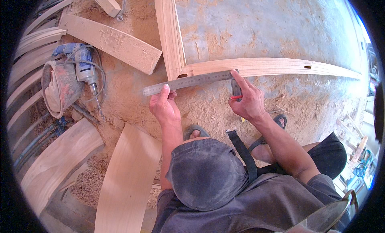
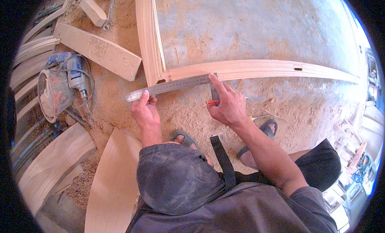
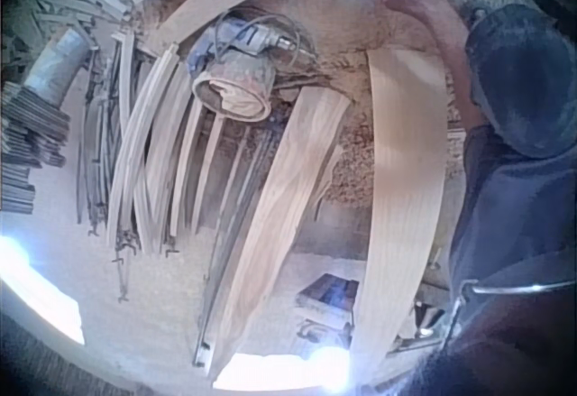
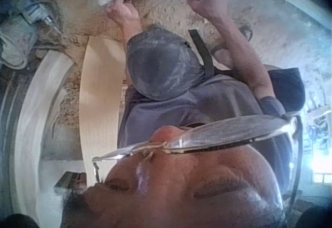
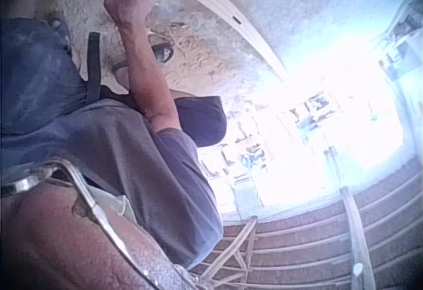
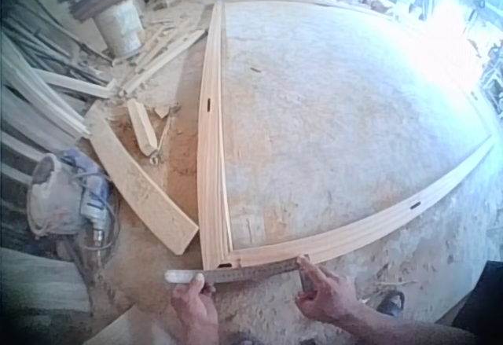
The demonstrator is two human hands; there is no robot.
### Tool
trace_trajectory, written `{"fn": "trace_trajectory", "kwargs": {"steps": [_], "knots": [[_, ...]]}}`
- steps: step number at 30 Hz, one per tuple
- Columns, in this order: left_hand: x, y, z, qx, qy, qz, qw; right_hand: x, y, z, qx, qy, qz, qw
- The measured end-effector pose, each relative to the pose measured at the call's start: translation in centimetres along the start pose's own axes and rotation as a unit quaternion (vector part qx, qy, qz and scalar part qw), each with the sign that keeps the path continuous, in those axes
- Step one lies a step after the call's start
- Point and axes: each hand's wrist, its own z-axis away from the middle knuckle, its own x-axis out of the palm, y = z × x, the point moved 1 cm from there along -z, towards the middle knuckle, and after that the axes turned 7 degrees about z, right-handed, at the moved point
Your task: The person measures wooden frame components on the floor using a square, a ruler, and a tape measure, marking specific points with a pencil.
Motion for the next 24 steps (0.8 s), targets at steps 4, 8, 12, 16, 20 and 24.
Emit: {"fn": "trace_trajectory", "kwargs": {"steps": [4,8,12,16,20,24], "knots": [[-0.2,-0.1,-0.1,0.001,-0.002,-0.004,1.0,0.3,0.2,0.0,-0.013,0.019,-0.006,1.0],[0.1,0.0,0.1,0.005,0.004,-0.008,1.0,0.2,0.1,0.0,-0.013,0.027,-0.006,1.0],[-0.1,0.0,0.0,0.013,0.002,-0.011,1.0,0.4,0.1,-0.1,-0.018,0.034,-0.008,0.999],[0.1,0.1,0.1,0.01,0.005,-0.016,1.0,0.4,0.1,-0.1,-0.014,0.024,-0.007,1.0],[0.3,0.1,0.1,0.016,0.005,-0.02,1.0,0.4,0.3,0.0,-0.016,0.02,-0.006,1.0],[0.4,0.1,0.2,0.021,0.02,-0.024,0.999,-0.9,0.0,-0.4,0.002,-0.017,-0.016,1.0]]}}
